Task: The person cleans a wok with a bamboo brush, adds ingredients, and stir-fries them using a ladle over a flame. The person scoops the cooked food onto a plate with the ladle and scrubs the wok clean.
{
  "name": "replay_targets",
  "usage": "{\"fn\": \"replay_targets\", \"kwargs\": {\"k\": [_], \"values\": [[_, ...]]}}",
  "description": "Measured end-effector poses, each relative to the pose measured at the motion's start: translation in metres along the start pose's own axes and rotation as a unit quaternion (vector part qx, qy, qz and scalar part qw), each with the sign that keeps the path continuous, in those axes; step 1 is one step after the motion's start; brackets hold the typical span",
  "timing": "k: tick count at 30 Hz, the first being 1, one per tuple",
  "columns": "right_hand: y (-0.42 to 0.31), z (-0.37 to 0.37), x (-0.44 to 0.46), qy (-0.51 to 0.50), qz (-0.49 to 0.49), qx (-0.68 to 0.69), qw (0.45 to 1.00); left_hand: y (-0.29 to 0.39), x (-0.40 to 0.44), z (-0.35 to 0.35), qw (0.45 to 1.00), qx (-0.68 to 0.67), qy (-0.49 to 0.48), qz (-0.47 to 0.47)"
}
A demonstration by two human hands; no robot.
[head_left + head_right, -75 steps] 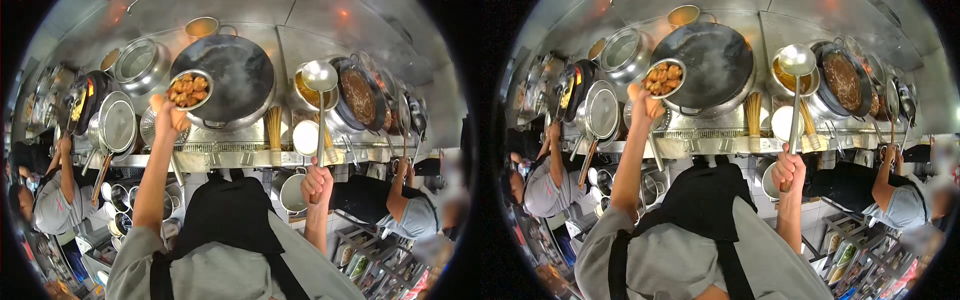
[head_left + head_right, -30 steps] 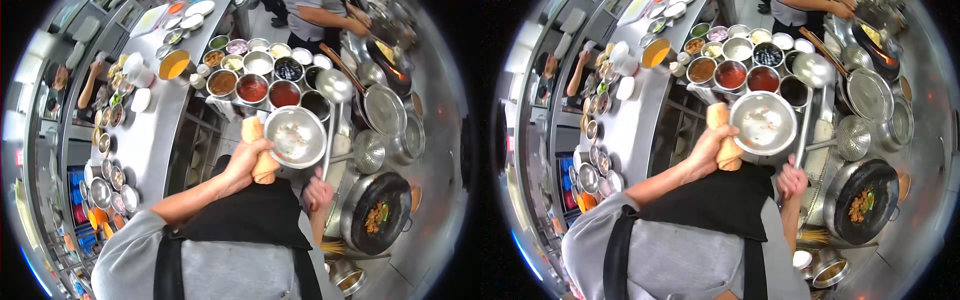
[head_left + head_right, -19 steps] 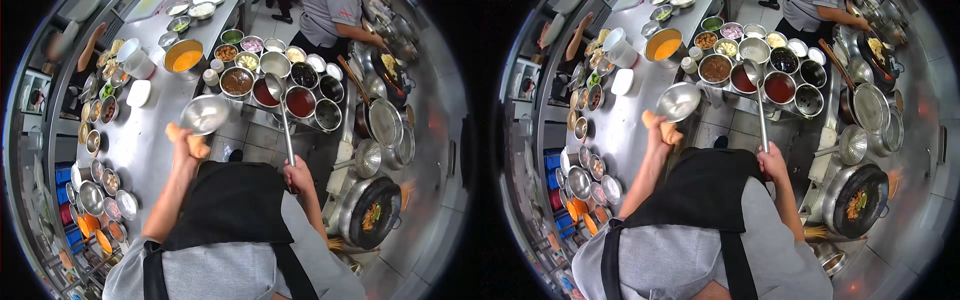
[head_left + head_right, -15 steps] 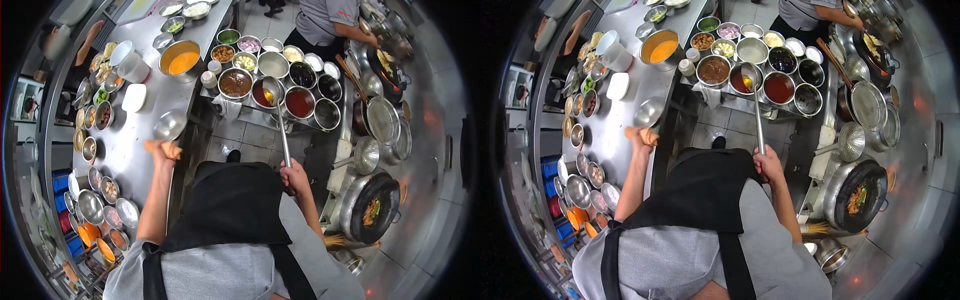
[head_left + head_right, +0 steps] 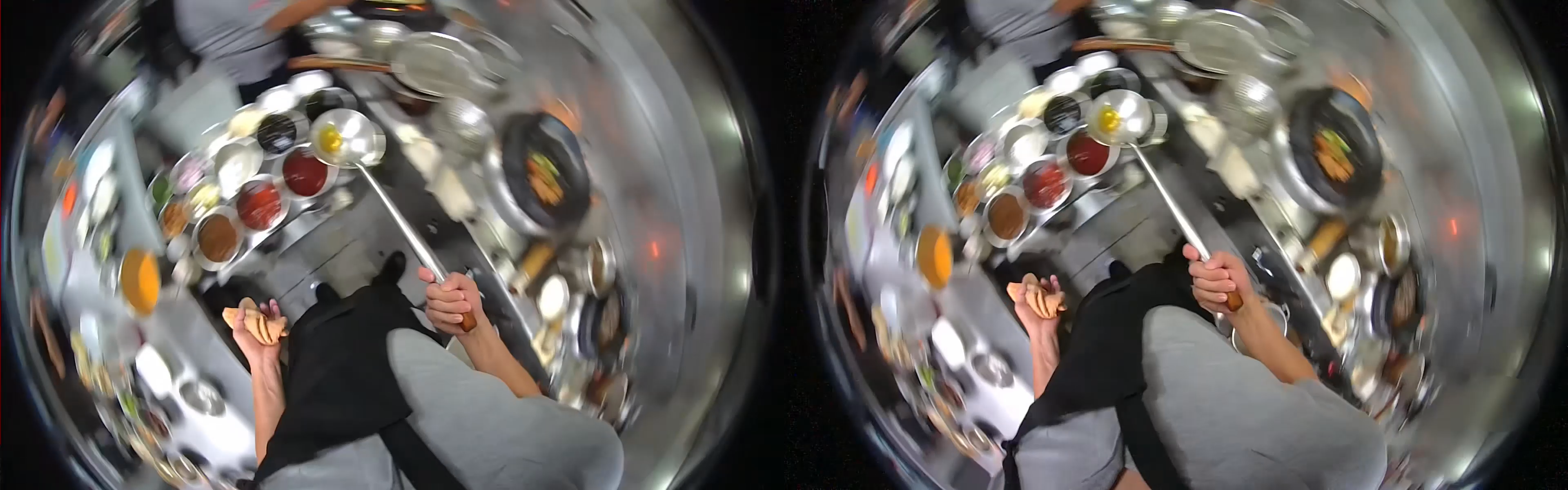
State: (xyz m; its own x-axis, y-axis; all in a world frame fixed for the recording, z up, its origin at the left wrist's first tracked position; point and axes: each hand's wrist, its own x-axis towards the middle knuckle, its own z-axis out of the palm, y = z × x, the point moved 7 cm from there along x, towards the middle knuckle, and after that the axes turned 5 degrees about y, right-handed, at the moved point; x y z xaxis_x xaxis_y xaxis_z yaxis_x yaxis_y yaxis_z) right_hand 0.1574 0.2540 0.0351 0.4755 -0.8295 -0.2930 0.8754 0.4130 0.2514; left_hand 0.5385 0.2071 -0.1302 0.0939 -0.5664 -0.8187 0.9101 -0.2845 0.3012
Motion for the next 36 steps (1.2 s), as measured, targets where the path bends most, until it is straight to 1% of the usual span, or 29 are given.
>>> {"fn": "replay_targets", "kwargs": {"k": [1, 2, 4, 6, 8, 9, 10, 11, 12, 14, 15, 16, 18, 19, 20, 21, 22, 23, 24, 25, 26, 27, 28, 30, 32, 33, 34, 35, 36], "values": [[-0.009, 0.007, -0.023, 0.003, -0.032, -0.015, 0.999, -0.027, -0.018, 0.057, 0.995, 0.035, -0.064, -0.07], [-0.017, 0.012, -0.047, -0.004, -0.073, -0.009, 0.997, -0.052, -0.042, 0.109, 0.989, 0.075, -0.088, -0.095], [-0.035, 0.018, -0.097, -0.029, -0.16, -0.049, 0.985, -0.083, -0.038, 0.156, 0.956, 0.171, -0.195, -0.141], [-0.062, 0.005, -0.147, -0.07, -0.245, -0.023, 0.967, -0.119, -0.058, 0.201, 0.921, 0.236, -0.251, -0.181], [-0.105, -0.007, -0.189, 0.086, -0.377, -0.137, 0.912, -0.15, -0.1, 0.249, 0.905, 0.277, -0.266, -0.184], [-0.126, -0.012, -0.19, 0.08, -0.387, -0.128, 0.91, -0.167, -0.118, 0.266, 0.887, 0.279, -0.296, -0.221], [-0.162, -0.036, -0.207, 0.324, -0.47, -0.337, 0.748, -0.181, -0.137, 0.278, 0.866, 0.279, -0.324, -0.257], [-0.186, -0.044, -0.234, 0.533, -0.484, -0.495, 0.487, -0.194, -0.151, 0.287, 0.864, 0.284, -0.317, -0.27], [-0.199, -0.057, -0.243, 0.534, -0.49, -0.485, 0.49, -0.207, -0.167, 0.295, 0.859, 0.295, -0.319, -0.271], [-0.23, -0.065, -0.262, 0.501, -0.529, -0.402, 0.555, -0.236, -0.2, 0.318, 0.83, 0.329, -0.389, -0.227], [-0.231, -0.068, -0.269, 0.51, -0.524, -0.361, 0.579, -0.255, -0.213, 0.328, 0.817, 0.357, -0.386, -0.234], [-0.234, -0.071, -0.272, 0.507, -0.526, -0.355, 0.584, -0.276, -0.221, 0.337, 0.815, 0.365, -0.387, -0.231], [-0.241, -0.089, -0.265, 0.436, -0.485, -0.278, 0.705, -0.313, -0.214, 0.343, 0.809, 0.493, -0.27, -0.173], [-0.251, -0.096, -0.269, 0.398, -0.485, -0.265, 0.732, -0.339, -0.192, 0.342, 0.766, 0.521, -0.297, -0.233], [-0.257, -0.104, -0.272, 0.397, -0.485, -0.257, 0.736, -0.37, -0.171, 0.344, 0.73, 0.546, -0.325, -0.254], [-0.265, -0.108, -0.277, 0.41, -0.492, -0.261, 0.723, -0.398, -0.157, 0.35, 0.7, 0.58, -0.325, -0.261], [-0.276, -0.108, -0.283, 0.422, -0.499, -0.268, 0.708, -0.429, -0.147, 0.355, 0.706, 0.591, -0.305, -0.245], [-0.281, -0.101, -0.283, 0.451, -0.511, -0.292, 0.671, -0.459, -0.127, 0.356, 0.679, 0.613, -0.307, -0.26], [-0.291, -0.103, -0.278, 0.451, -0.511, -0.292, 0.671, -0.486, -0.111, 0.36, 0.679, 0.623, -0.294, -0.253], [-0.305, -0.11, -0.278, 0.492, -0.528, -0.32, 0.614, -0.518, -0.084, 0.362, 0.666, 0.629, -0.306, -0.262], [-0.318, -0.116, -0.277, 0.531, -0.541, -0.345, 0.553, -0.547, -0.067, 0.367, 0.669, 0.632, -0.277, -0.277], [-0.332, -0.119, -0.269, 0.529, -0.554, -0.355, 0.536, -0.578, -0.054, 0.371, 0.671, 0.634, -0.249, -0.292], [-0.337, -0.115, -0.263, 0.531, -0.554, -0.354, 0.534, -0.613, -0.042, 0.379, 0.68, 0.613, -0.276, -0.294], [-0.345, -0.112, -0.242, 0.469, -0.548, -0.283, 0.632, -0.673, -0.025, 0.395, 0.686, 0.592, -0.302, -0.297], [-0.338, -0.108, -0.242, 0.476, -0.524, -0.305, 0.638, -0.714, -0.014, 0.393, 0.653, 0.63, -0.273, -0.321], [-0.328, -0.094, -0.251, 0.552, -0.495, -0.378, 0.555, -0.735, -0.007, 0.39, 0.65, 0.63, -0.272, -0.326], [-0.318, -0.085, -0.26, 0.618, -0.455, -0.445, 0.462, -0.75, 0.006, 0.384, 0.662, 0.643, -0.237, -0.303], [-0.317, -0.112, -0.278, 0.631, -0.459, -0.547, 0.302, -0.756, 0.013, 0.38, 0.673, 0.654, -0.203, -0.28], [-0.298, -0.083, -0.294, 0.624, -0.456, -0.534, 0.343, -0.758, 0.007, 0.382, 0.671, 0.653, -0.206, -0.285]]}}
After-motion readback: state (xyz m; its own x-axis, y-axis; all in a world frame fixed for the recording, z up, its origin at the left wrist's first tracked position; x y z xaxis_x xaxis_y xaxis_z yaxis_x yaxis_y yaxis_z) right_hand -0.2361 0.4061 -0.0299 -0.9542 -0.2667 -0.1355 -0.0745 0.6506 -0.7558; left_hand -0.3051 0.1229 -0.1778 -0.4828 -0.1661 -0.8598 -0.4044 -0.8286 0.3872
